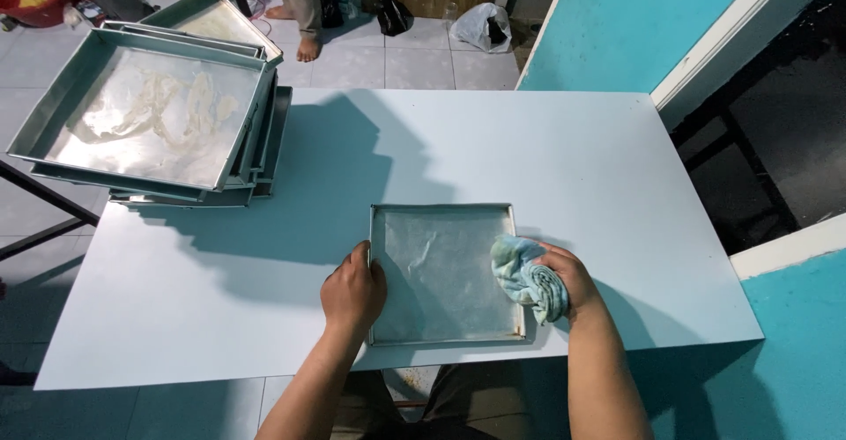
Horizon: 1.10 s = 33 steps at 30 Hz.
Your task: Cleaning a metal baking tray by wiping it thoroughly with a cloth to remove residue.
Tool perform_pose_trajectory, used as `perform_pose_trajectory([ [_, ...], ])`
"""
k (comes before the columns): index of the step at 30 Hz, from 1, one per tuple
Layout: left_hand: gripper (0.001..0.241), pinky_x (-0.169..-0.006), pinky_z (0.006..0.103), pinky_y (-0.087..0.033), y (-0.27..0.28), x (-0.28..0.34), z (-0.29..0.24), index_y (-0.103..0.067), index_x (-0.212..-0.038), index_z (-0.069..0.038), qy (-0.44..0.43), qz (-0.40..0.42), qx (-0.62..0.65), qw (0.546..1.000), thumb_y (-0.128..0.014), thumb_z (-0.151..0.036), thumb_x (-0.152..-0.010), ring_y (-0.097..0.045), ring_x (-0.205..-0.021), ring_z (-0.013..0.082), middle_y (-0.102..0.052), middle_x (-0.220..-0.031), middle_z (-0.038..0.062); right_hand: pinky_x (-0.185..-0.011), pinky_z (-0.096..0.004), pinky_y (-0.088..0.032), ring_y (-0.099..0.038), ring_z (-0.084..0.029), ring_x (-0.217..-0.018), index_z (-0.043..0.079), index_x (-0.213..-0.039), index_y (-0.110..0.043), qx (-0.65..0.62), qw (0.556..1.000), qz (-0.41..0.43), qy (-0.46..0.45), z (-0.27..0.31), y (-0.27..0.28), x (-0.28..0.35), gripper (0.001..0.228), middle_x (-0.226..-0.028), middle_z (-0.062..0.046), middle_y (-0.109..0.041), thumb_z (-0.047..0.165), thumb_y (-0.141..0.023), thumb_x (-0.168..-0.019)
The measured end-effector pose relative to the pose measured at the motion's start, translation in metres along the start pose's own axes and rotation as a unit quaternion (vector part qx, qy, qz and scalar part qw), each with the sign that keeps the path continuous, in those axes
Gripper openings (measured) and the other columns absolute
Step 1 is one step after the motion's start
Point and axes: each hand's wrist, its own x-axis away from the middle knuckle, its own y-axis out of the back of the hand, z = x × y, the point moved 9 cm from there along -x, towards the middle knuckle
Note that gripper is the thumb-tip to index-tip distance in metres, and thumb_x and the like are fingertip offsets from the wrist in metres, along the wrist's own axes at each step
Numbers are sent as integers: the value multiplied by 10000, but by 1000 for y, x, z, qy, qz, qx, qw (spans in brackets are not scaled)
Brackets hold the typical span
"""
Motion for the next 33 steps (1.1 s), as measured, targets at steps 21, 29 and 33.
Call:
perform_pose_trajectory([
  [21, 163, -564, 435, -526, 56, 4, -17, -535, -1107, -104, -76, -150, 433, 885, -547, -181, -964, -638, -705, 444, -587, -849, 142, -928, -429, -541, -670, -305, -1115, -143, -1269, -654, 33, 934, 46, 353, 40, 44, 49, 729, -1149, -262, -706, -57, -573, -551],
  [29, 142, -515, 352, -509, 46, 13, -13, -531, -1044, -98, -138, -179, 442, 868, -607, -174, -951, -648, -636, 314, -611, -868, 85, -832, -397, -511, -647, -346, -918, -102, -1107, -732, 235, 737, -127, 621, 135, 39, 141, 475, -1049, -259, -679, -49, -706, -635],
  [33, 190, -460, 353, -506, 34, 19, -11, -538, -1077, -78, -155, -184, 463, 853, -635, -165, -938, -651, -559, 298, -616, -845, 76, -788, -433, -516, -655, -348, -809, 121, -985, -837, 461, 564, -138, 672, 153, -36, 154, 379, -1021, -129, -743, -1, -635, -688],
])
